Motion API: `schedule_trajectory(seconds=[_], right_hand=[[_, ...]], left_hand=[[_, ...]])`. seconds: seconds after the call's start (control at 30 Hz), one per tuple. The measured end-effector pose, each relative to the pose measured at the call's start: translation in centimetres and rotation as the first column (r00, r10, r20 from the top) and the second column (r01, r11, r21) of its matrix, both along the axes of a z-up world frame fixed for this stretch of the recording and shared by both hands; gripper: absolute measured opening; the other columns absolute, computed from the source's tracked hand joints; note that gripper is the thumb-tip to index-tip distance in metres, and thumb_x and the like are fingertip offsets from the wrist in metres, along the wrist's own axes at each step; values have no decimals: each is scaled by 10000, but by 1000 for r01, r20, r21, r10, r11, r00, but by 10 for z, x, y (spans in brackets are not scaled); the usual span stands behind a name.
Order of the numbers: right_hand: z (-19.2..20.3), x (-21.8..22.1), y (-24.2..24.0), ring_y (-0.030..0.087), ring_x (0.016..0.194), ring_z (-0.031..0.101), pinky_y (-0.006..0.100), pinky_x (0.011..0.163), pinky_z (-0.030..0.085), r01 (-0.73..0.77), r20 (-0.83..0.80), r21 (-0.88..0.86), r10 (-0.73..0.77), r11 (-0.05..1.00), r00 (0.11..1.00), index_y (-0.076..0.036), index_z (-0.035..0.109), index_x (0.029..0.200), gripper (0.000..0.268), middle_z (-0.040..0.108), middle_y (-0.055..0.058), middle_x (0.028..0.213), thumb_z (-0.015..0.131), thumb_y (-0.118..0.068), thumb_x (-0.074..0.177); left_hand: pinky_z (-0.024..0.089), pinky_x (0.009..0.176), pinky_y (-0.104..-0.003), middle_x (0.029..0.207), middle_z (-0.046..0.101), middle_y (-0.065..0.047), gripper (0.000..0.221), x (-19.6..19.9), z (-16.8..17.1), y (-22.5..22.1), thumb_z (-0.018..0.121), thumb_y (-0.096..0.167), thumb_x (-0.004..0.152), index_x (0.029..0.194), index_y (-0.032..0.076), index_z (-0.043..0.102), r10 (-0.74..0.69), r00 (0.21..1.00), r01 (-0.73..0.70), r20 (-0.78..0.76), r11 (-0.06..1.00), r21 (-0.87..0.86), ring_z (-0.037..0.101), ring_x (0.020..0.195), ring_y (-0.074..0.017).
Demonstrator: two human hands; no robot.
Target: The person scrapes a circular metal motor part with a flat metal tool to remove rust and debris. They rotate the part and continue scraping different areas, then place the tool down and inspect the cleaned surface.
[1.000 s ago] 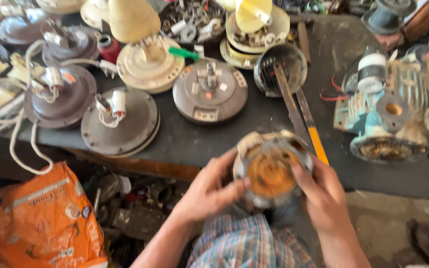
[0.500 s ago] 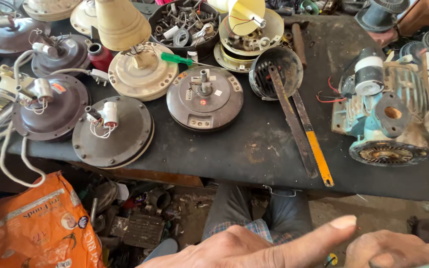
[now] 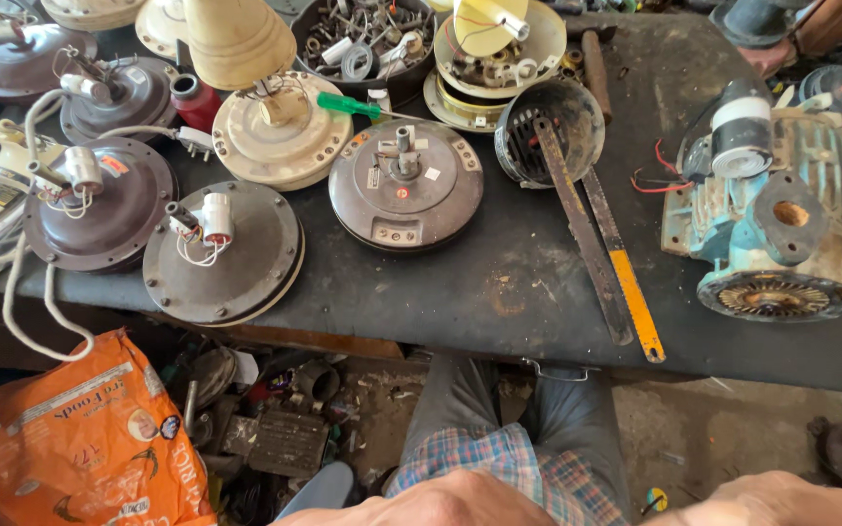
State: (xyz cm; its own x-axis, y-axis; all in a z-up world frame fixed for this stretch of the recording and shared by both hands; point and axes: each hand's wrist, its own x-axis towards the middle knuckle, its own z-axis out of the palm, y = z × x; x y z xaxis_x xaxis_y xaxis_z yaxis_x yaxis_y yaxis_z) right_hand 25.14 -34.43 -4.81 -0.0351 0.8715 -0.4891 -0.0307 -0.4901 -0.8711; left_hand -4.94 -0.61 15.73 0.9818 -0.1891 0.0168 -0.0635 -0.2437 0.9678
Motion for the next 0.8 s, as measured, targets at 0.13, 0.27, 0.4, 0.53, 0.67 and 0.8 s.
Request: schedule_trajectory(seconds=[0.13,0.27,0.4,0.53,0.67,0.8], right_hand=[[29,-2,9,139,934,722,331,806,549,-79,-12,88,81,993,997,-75,741,991,298,732,40,987,531,-286,997],[53,-3,18,98,930,725,296,792,547,-164,16,147,164,975,986,-131,753,977,292,737,-9,981,524,-311,983],[55,-24,-7,58,926,729,262,778,544,-150,371,44,123,988,921,-186,765,963,289,741,-58,975,517,-335,968],[40,-26,-15,172,1055,714,348,875,538,54,246,171,-96,984,965,-91,678,1124,341,704,54,1121,523,-366,994],[51,-23,5,379,1196,700,482,1008,552,353,-298,247,-276,902,914,132,560,1309,542,665,278,1283,493,-341,1053],[76,-78,41,359,1223,657,459,1065,522,621,-173,390,-608,680,774,126,502,1360,561,633,274,1324,514,-335,1042]], left_hand=[[526,635,-331,715,602,-86,640,-2,-8,-2,542,61,1034,1657,107,401,44,998,-46,45,998,43,620,596,-169],[519,600,-326,692,582,-63,620,-2,-19,-12,548,59,1045,1654,91,438,132,987,-150,95,966,210,610,571,-155],[532,582,-326,774,643,-88,557,14,-43,-18,542,36,1070,1621,40,462,117,964,-107,238,993,-54,643,598,-163],[589,582,-333,798,774,-134,477,9,-54,-22,590,56,1017,1493,52,564,208,963,-208,173,978,-21,729,586,-194],[643,976,-375,1107,781,-180,525,6,-55,-9,537,82,1040,1553,-3,464,260,927,-225,270,962,-154,816,992,-261],[512,1093,-366,1180,794,-93,722,26,-51,-10,633,226,903,1595,108,467,272,956,-278,-108,959,-46,774,1069,-218]])
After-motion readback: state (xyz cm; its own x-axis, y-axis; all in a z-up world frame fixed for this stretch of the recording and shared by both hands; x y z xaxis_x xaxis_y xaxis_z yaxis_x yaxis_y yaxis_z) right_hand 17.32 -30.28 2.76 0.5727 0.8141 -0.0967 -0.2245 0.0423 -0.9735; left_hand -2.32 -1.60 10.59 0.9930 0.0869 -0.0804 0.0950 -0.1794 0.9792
